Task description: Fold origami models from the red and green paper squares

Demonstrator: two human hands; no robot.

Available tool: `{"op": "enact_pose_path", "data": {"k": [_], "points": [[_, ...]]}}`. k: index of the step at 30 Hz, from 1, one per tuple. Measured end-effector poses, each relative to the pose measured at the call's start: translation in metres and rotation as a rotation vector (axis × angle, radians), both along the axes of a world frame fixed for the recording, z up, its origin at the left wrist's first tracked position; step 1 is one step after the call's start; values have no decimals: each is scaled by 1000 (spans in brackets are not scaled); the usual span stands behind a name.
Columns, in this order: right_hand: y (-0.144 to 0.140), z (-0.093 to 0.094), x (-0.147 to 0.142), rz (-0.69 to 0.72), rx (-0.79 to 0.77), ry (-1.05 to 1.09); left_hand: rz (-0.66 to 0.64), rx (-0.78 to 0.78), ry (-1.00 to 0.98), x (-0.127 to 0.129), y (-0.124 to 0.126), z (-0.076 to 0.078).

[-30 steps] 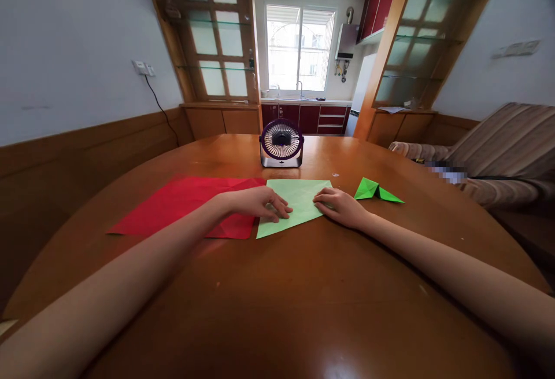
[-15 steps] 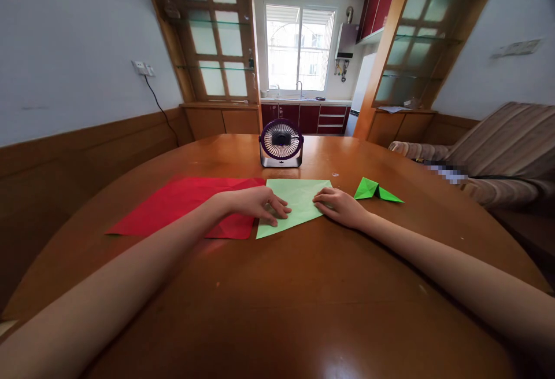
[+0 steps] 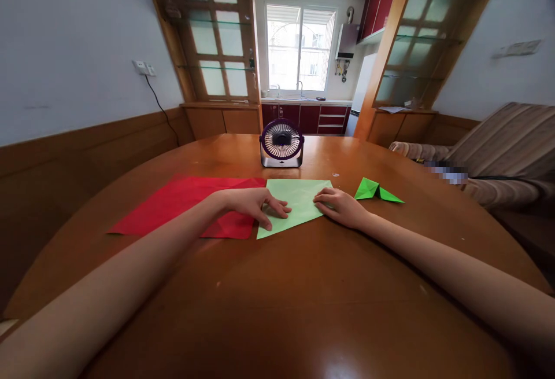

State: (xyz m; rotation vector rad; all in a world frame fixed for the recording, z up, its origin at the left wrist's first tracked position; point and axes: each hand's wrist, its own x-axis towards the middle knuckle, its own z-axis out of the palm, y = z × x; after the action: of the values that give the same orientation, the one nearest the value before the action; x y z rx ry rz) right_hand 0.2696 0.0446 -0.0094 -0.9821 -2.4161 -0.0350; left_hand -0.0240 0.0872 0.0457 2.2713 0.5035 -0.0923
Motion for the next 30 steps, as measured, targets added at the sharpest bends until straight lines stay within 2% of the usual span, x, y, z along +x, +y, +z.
{"op": "enact_pose_path", "data": {"k": [23, 30], "points": [[0, -1, -1, -9, 7, -12, -32, -31, 50, -3, -2, 5], [-1, 0, -1, 0, 0, 3, -21, 26, 51, 0, -7, 9]]}}
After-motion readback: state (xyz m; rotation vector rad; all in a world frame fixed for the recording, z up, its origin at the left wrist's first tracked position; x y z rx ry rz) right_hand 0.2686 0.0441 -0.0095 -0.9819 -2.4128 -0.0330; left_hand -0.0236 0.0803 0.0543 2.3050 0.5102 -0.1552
